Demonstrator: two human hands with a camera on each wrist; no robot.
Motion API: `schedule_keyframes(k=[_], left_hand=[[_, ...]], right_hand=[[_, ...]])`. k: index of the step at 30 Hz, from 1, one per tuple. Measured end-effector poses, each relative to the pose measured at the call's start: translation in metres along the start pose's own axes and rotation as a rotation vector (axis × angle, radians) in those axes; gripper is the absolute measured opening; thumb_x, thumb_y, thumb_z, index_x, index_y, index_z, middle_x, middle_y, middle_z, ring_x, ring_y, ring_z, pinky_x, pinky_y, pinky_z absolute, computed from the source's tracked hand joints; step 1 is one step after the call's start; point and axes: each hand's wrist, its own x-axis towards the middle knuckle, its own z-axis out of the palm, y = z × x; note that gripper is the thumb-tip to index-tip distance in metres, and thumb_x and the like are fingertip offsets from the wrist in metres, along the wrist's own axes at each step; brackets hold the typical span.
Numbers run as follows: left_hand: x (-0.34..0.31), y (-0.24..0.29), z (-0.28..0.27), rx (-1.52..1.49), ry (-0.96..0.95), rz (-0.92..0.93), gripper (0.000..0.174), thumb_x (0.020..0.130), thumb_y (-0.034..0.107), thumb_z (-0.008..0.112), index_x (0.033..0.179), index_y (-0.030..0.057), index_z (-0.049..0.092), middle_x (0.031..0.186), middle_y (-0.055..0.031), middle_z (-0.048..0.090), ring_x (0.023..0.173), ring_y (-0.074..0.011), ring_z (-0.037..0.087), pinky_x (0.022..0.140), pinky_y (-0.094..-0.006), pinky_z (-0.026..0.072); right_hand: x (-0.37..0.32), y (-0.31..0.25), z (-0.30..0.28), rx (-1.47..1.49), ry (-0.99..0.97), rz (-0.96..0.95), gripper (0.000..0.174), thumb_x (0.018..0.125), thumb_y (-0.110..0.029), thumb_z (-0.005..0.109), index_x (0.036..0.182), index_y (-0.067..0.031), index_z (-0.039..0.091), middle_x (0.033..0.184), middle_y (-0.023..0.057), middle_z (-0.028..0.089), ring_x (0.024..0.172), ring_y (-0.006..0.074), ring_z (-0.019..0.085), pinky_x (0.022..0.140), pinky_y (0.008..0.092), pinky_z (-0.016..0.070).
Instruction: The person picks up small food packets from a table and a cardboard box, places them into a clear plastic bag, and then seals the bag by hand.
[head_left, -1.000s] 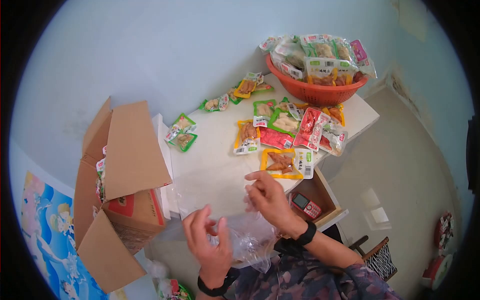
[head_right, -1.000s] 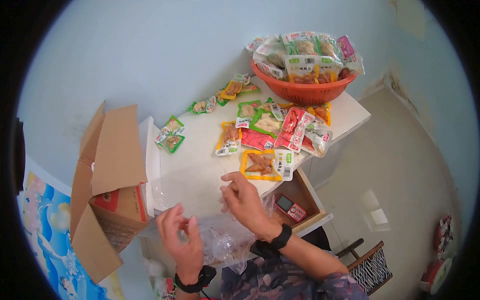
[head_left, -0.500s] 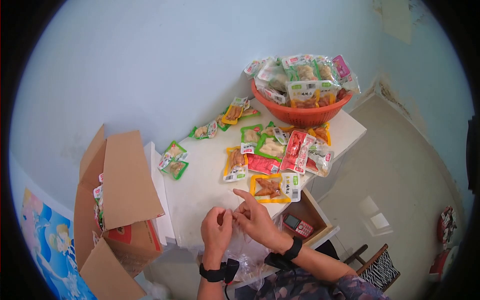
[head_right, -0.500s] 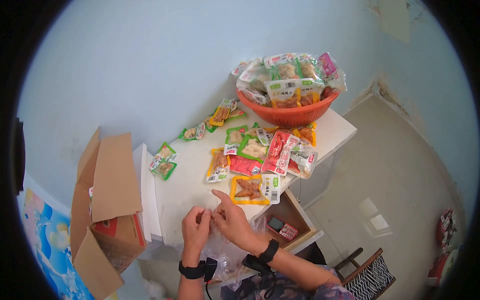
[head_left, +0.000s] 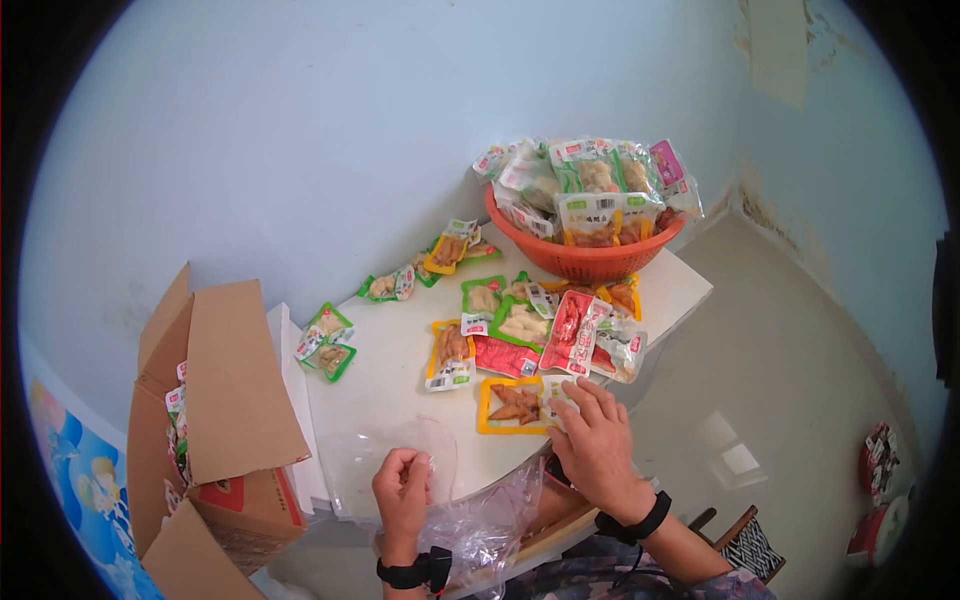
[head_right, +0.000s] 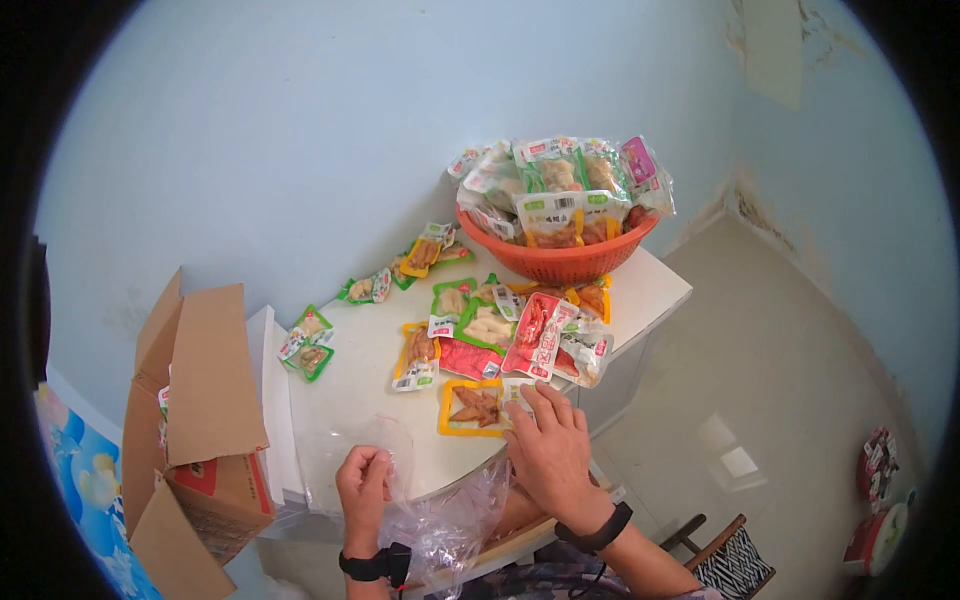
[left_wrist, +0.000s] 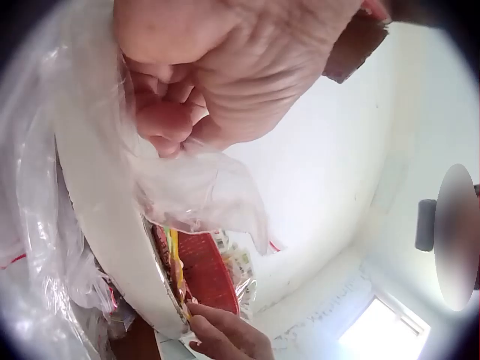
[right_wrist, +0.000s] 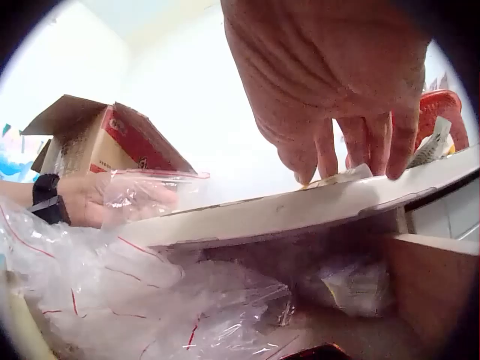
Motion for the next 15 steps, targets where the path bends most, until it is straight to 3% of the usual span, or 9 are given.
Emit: schedule_keyframes(k=[6,9,15], left_hand=[[-0.004,-0.005,-0.001,-0.074,0.035,0.018,0.010,0.100,0.011,0.067,0.093,0.0060,0.063,0.072,0.0025,0.061,0.055,-0.0014,0.048,0.046,-0.0189,0.0368],[-0.005,-0.005,-0.001,-0.102,0.048,0.031,0.009,0.100,0.011,0.067,0.094,0.0065,0.063,0.073,0.0027,0.061,0.056,-0.0013,0.048,0.047,-0.0185,0.0368],[-0.008,-0.006,-0.001,-0.149,0.059,0.046,0.008,0.100,0.011,0.066,0.095,0.0064,0.062,0.075,0.0026,0.062,0.059,-0.0016,0.050,0.049,-0.0185,0.0386]], right_hand=[[0.006,-0.020,0.038,-0.085,-0.199,-0.153,0.042,0.085,-0.013,0.067,0.125,-0.0037,0.067,0.140,0.0211,0.060,0.131,0.0340,0.055,0.093,0.0468,0.0472],[0.023,-0.040,0.062,-0.133,-0.234,-0.224,0.040,0.089,-0.024,0.067,0.126,-0.0073,0.068,0.135,0.0174,0.064,0.128,0.0317,0.057,0.093,0.0447,0.0470],[0.044,-0.069,0.084,-0.008,-0.303,-0.369,0.043,0.084,-0.011,0.065,0.126,-0.0037,0.067,0.135,0.0194,0.063,0.120,0.0315,0.059,0.087,0.0432,0.0506]])
